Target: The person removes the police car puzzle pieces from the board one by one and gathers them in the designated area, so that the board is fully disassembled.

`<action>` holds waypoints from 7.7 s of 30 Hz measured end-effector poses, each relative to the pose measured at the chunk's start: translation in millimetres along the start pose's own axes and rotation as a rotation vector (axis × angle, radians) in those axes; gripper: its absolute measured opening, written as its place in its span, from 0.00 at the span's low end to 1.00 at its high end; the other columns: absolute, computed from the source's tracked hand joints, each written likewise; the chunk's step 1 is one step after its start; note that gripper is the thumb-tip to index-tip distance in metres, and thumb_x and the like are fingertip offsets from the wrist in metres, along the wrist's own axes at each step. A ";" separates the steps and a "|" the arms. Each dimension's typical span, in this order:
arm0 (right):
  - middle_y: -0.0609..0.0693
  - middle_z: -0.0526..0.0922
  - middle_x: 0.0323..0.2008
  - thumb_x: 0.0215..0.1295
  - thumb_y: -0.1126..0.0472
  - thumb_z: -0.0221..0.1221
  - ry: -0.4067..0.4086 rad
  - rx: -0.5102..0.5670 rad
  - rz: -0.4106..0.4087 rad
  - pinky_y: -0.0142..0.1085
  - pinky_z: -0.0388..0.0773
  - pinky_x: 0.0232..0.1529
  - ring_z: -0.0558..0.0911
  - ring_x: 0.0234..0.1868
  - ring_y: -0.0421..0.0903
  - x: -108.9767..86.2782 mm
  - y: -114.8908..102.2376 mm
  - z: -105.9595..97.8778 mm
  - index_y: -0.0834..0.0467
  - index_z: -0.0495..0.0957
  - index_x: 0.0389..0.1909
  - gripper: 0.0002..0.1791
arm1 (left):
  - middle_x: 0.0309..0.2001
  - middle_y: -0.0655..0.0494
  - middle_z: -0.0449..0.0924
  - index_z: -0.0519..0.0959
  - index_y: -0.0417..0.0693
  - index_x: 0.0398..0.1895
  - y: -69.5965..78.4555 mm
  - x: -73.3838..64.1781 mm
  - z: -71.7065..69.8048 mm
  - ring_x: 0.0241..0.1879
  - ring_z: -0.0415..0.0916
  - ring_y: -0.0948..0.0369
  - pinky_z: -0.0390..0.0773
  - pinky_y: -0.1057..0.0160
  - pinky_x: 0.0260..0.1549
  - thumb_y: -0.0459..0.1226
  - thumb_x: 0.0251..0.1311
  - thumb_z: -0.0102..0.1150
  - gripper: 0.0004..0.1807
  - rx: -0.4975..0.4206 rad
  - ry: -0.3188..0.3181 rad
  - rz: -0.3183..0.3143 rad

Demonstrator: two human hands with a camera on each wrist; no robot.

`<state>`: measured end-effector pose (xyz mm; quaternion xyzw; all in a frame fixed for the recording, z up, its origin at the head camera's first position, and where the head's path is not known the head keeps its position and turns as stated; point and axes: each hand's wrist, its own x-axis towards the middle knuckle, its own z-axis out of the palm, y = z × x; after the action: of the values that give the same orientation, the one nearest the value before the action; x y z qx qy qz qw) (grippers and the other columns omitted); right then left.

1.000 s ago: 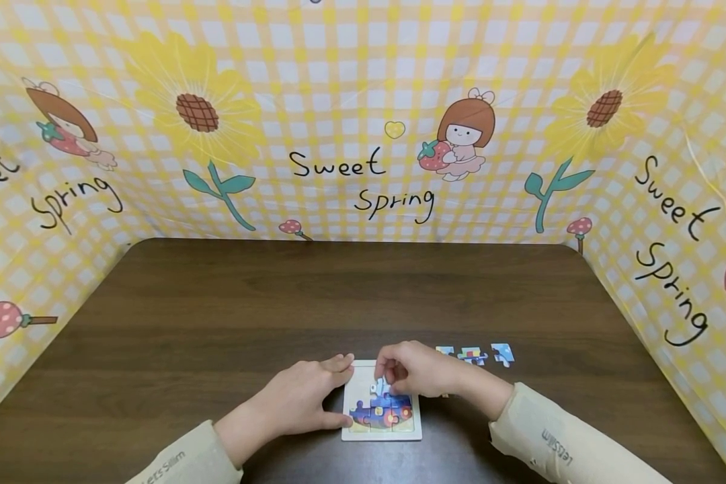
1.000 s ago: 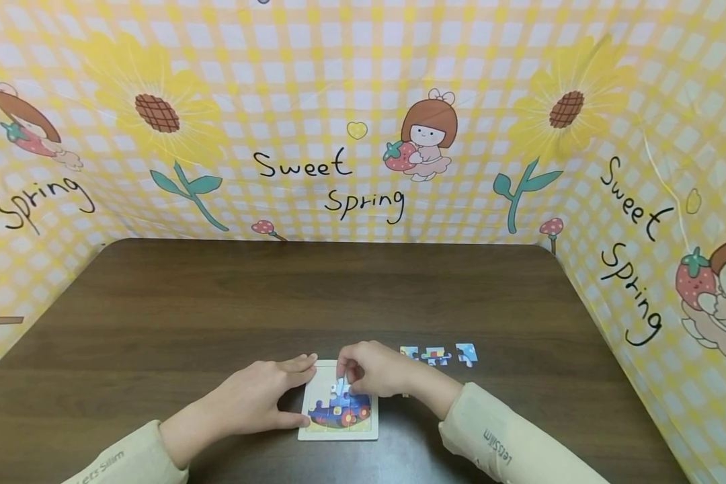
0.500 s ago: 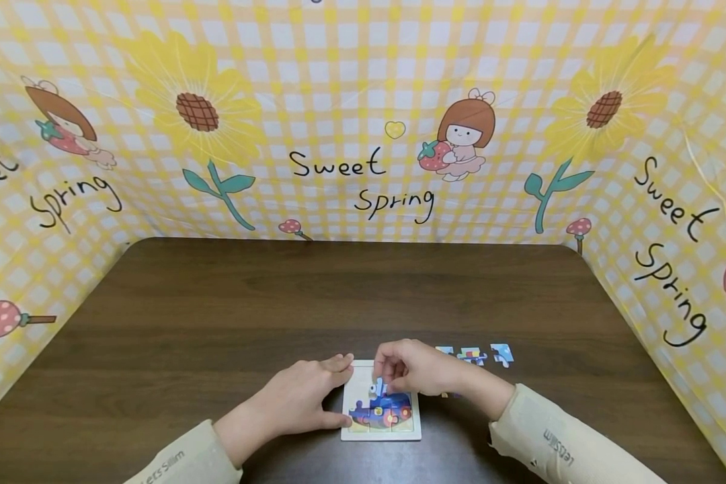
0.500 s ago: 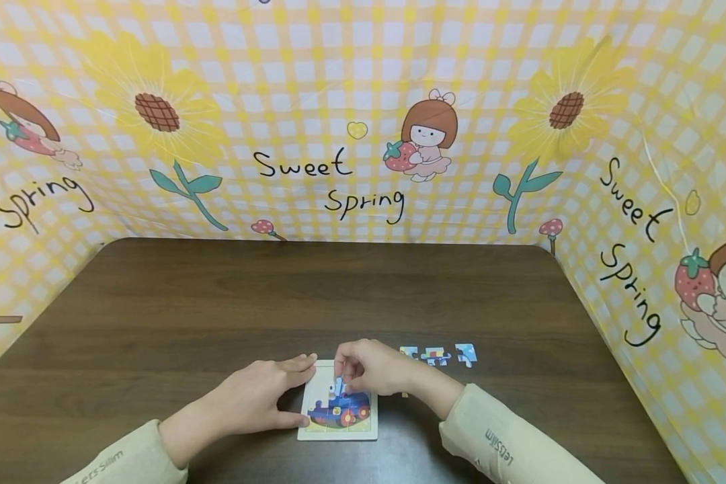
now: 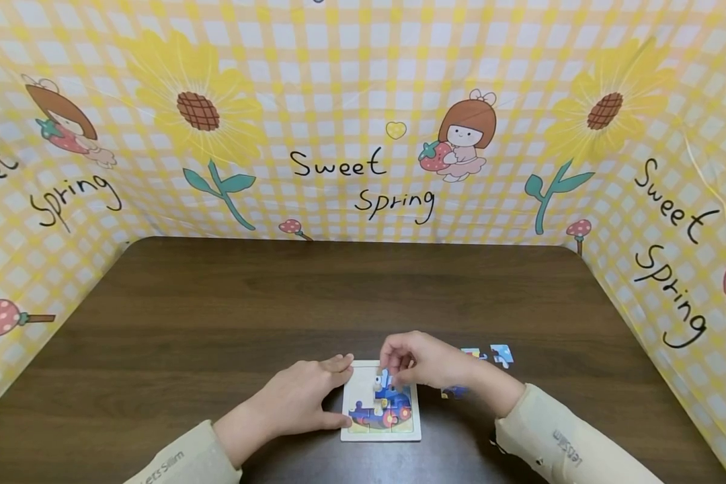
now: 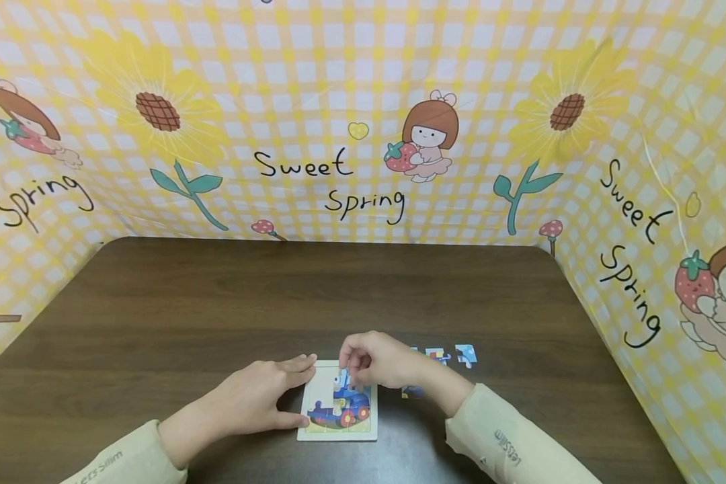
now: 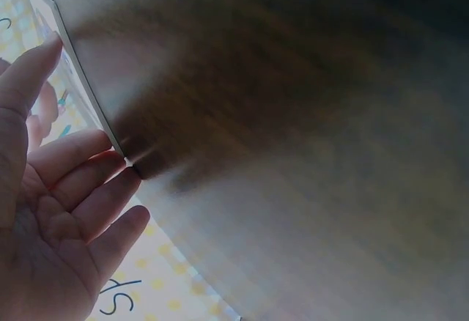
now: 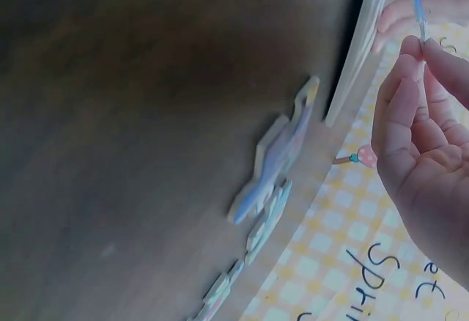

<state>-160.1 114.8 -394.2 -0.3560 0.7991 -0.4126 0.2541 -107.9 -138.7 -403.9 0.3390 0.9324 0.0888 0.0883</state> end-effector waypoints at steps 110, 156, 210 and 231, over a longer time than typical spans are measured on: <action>0.45 0.79 0.29 0.65 0.68 0.62 0.002 -0.136 0.004 0.27 0.76 0.31 0.74 0.28 0.34 -25.8 22.0 -18.6 0.60 0.83 0.41 0.06 | 0.69 0.46 0.71 0.74 0.43 0.67 -1.5 1.3 -0.2 0.65 0.74 0.52 0.78 0.48 0.57 0.58 0.56 0.66 0.40 0.011 -0.001 0.000; 0.39 0.74 0.37 0.57 0.60 0.71 -0.083 -0.406 0.075 0.30 0.72 0.45 0.71 0.41 0.37 -13.5 3.9 10.2 0.47 0.77 0.43 0.16 | 0.68 0.45 0.72 0.75 0.43 0.65 0.8 -0.1 -0.5 0.65 0.75 0.52 0.79 0.50 0.55 0.57 0.55 0.68 0.39 -0.011 0.014 -0.011; 0.49 0.82 0.31 0.65 0.68 0.63 0.075 0.032 -0.061 0.29 0.77 0.34 0.75 0.31 0.35 -30.3 11.8 -9.6 0.58 0.80 0.40 0.06 | 0.67 0.45 0.74 0.77 0.43 0.64 0.0 -1.1 0.4 0.63 0.76 0.53 0.80 0.50 0.54 0.57 0.55 0.67 0.39 0.030 0.048 0.027; 0.49 0.81 0.34 0.64 0.67 0.63 0.236 -0.001 -0.015 0.32 0.77 0.37 0.77 0.36 0.38 -63.6 22.0 -39.4 0.55 0.81 0.41 0.07 | 0.69 0.46 0.72 0.75 0.44 0.66 0.2 -1.1 -1.1 0.65 0.74 0.54 0.79 0.49 0.56 0.58 0.56 0.66 0.40 0.030 0.023 0.012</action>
<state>-156.3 192.1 -384.7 -0.3111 0.8210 -0.4530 0.1550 -107.2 -139.4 -402.6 0.3447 0.9326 0.0794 0.0720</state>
